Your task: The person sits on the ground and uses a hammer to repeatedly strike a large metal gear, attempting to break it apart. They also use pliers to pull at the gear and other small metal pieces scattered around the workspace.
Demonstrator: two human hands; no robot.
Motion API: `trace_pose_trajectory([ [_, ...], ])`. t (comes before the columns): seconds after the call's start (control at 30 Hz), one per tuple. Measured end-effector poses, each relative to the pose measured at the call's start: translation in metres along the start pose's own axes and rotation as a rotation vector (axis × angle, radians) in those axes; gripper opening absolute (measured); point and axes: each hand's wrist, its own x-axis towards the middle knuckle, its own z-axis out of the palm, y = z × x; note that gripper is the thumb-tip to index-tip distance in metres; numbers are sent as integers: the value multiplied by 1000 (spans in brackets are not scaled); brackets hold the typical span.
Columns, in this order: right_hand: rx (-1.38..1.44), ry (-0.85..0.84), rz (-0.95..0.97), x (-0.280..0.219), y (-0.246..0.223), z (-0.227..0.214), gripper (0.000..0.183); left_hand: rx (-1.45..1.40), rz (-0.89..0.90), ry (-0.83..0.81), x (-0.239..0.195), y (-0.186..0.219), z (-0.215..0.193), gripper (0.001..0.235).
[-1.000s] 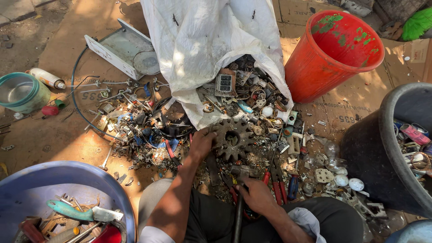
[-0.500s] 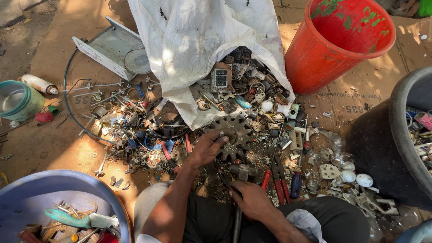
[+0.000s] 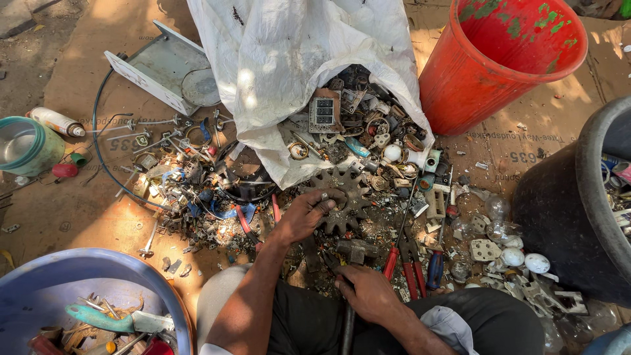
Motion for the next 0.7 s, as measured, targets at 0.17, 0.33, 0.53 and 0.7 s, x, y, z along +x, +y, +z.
trace_pose_trajectory([
  [0.17, -9, 41, -61, 0, 1, 0, 37, 302, -242, -42, 0, 7, -3, 32],
  [0.33, -16, 12, -19, 0, 1, 1, 37, 222, -164, -9, 0, 8, -1, 31],
  [0.53, -7, -25, 18, 2, -2, -1, 40, 246, -239, -19, -2, 12, -3, 30],
  [0.7, -16, -25, 0, 1, -2, -1, 40, 233, -230, -20, -1, 13, -2, 30],
])
